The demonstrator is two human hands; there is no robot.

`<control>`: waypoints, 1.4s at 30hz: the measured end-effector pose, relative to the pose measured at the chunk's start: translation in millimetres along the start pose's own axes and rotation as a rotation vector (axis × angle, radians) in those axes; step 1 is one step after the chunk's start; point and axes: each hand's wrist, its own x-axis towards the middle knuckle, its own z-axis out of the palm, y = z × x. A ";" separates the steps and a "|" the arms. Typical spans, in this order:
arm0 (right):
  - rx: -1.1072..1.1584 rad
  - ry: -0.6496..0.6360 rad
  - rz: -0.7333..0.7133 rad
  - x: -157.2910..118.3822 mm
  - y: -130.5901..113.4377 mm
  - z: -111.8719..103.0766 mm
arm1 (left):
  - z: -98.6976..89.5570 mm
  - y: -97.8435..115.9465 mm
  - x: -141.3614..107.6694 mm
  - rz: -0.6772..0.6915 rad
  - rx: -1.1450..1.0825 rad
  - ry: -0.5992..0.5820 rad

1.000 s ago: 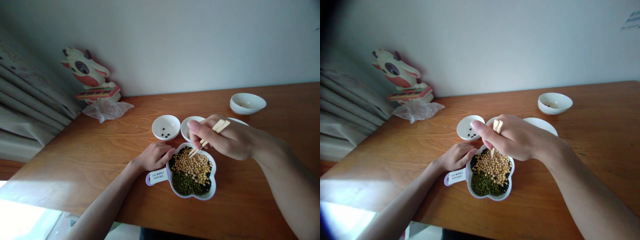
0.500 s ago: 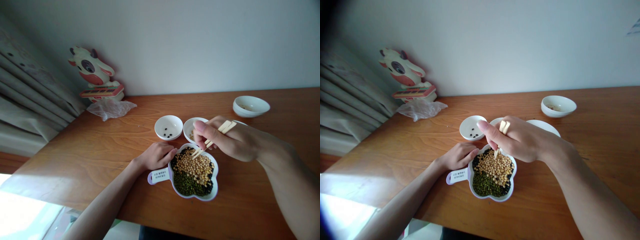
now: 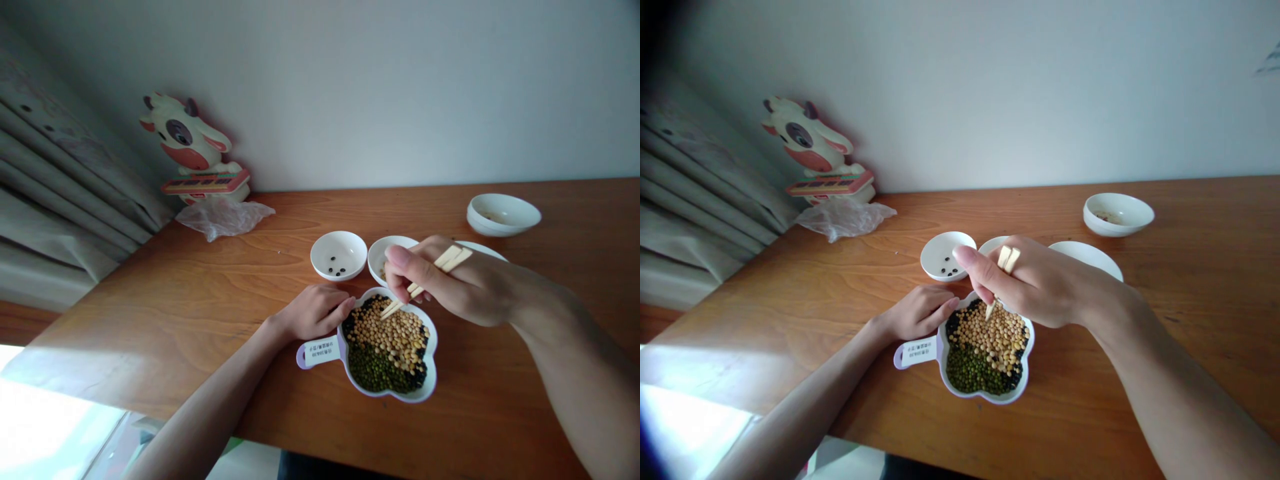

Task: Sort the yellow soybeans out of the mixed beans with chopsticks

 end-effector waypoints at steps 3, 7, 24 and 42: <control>0.011 -0.005 -0.013 -0.3 -1.3 -0.3 | 0.3 -0.4 -0.3 0.000 -0.003 -0.002; 0.030 -0.014 -0.004 -1.9 -2.8 -0.1 | -0.2 -0.3 -0.2 0.009 0.005 0.002; -0.018 0.002 -0.007 2.0 -1.4 2.7 | -2.1 3.6 1.6 0.026 -0.008 0.011; -0.047 0.059 -0.057 3.8 -1.4 3.7 | -1.7 3.5 1.1 0.018 -0.021 0.012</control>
